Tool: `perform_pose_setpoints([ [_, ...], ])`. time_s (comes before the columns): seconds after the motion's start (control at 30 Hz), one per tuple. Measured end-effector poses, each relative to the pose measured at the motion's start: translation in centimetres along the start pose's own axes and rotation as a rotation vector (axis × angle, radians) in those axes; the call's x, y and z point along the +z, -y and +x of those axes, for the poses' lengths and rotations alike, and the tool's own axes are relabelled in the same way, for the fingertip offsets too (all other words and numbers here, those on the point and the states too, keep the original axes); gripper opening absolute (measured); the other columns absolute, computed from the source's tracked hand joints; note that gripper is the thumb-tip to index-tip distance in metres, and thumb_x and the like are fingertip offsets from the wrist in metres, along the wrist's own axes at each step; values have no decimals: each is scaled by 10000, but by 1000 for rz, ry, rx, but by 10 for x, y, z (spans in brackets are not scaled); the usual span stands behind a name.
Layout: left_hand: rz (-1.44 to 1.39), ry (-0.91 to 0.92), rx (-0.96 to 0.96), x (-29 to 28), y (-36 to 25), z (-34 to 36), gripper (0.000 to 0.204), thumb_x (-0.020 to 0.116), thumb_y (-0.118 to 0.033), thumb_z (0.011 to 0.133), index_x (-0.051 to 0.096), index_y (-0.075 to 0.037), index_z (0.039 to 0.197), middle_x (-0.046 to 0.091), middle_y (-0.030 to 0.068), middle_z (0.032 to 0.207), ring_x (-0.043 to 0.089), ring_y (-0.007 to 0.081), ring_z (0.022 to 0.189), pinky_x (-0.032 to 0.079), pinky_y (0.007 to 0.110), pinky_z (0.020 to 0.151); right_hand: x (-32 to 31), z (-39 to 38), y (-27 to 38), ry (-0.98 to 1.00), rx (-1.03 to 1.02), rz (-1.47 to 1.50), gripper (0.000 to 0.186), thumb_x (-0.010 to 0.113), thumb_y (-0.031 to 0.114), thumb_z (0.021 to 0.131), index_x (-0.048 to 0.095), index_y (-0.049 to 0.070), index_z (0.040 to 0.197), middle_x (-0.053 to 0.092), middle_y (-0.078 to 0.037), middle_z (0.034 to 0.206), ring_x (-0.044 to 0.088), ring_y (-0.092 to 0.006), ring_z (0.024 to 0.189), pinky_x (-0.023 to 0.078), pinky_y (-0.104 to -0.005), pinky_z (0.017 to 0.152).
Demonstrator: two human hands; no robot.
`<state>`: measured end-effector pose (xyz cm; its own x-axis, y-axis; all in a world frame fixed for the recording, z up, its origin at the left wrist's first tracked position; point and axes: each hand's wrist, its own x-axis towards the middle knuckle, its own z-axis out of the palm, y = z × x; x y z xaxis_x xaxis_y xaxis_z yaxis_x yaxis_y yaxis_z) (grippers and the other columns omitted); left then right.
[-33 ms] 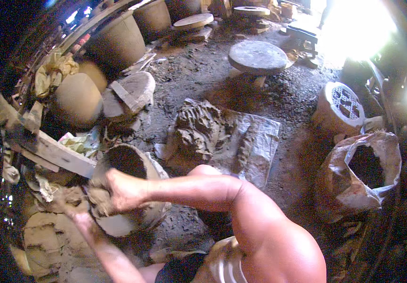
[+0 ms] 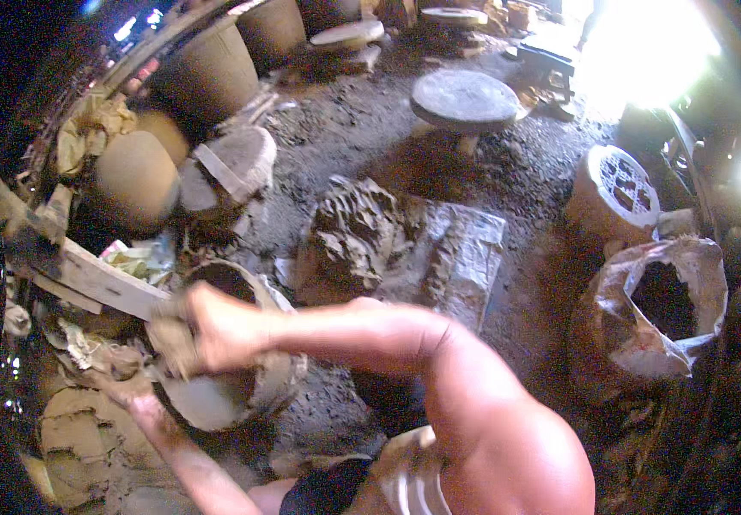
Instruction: The person shapes a clay pot by hand, repeatedly adding and smoothing clay on the rim and sides. They use a wooden stick to measure the pot's diameter and continue refining the shape with their hands.
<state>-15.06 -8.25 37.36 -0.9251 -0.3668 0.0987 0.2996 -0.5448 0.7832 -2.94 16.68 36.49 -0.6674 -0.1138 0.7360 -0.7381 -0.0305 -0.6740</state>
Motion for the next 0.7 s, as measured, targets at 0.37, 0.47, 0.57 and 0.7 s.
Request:
perform_pose_setpoints([
  [0.37, 59, -208, -110, -182, 29, 28, 480, 539, -373, 941, 493, 20, 1211, 573, 126, 1080, 561, 244, 964, 494, 328, 840, -228, -126, -31, -295, -87, -1393, 264, 604, 49, 844, 689, 197, 1045, 630, -92, 1017, 615, -212, 872, 491, -286, 791],
  [0.47, 70, -206, -137, -211, 26, 35, 470, 555, -374, 931, 495, 12, 1193, 577, 126, 1078, 574, 240, 938, 507, 326, 802, -246, -203, -83, -898, 514, -660, 154, 649, 106, 842, 695, 93, 988, 651, -84, 997, 613, -193, 869, 459, -280, 840],
  [0.57, -6, -263, -110, -231, 25, 40, 496, 644, -309, 875, 503, 19, 1220, 541, 138, 1213, 548, 257, 975, 504, 350, 848, -268, -272, -118, -1124, 703, -603, 380, 700, 330, 816, 677, -20, 961, 679, -117, 953, 623, -209, 896, 467, -311, 828],
  [0.7, -36, -231, -157, -238, 35, 36, 390, 586, -330, 915, 548, 1, 1117, 598, 107, 1049, 574, 232, 910, 511, 328, 795, -309, -312, -166, -914, 1427, -808, 704, 707, 619, 665, 683, 3, 1005, 655, -227, 1053, 643, -318, 960, 498, -399, 810],
])
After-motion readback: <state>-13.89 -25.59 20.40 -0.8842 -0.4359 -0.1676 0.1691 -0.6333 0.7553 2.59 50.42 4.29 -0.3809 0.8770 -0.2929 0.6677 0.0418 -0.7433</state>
